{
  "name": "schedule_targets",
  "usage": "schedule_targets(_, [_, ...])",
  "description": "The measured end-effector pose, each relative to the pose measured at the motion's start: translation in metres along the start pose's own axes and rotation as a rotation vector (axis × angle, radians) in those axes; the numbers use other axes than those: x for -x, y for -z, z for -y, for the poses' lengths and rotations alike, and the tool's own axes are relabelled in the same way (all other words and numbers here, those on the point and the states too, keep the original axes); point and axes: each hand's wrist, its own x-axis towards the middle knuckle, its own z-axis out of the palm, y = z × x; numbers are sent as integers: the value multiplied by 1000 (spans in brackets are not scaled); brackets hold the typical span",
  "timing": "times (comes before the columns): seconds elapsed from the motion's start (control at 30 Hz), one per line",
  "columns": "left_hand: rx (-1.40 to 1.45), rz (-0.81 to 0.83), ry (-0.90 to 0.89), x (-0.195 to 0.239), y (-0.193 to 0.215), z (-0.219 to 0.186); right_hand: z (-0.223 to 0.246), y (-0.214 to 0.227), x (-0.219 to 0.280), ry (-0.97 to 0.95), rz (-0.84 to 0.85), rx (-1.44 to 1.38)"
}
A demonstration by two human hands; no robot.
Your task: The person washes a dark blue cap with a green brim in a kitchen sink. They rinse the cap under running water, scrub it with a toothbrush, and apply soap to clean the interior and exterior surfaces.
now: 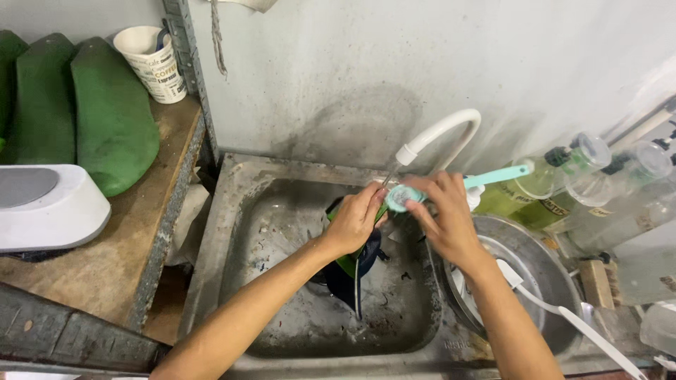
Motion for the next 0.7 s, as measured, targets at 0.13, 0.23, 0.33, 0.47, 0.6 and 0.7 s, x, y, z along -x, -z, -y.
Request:
schedule_targets(0.13, [84, 56, 43, 0, 6, 5, 19, -3, -2, 63, 144, -35])
schedule_targets(0.23, [108, 27, 143, 9, 5, -3, 11, 0, -1, 71, 30, 105])
schedule_targets(0.33, [142, 91, 187, 8, 5, -14, 27, 1, -2, 104, 141, 139])
schedule_targets(0.47, [202, 147, 325, 10, 2, -23, 19, 8, 4, 120, 66, 106])
schedule_targets(0.6, [275, 239, 274, 8, 6, -13, 22, 17, 6, 112, 24, 39])
schedule_targets(0.7, [116, 86, 74, 4, 4, -13, 18, 24, 2, 79, -43, 90])
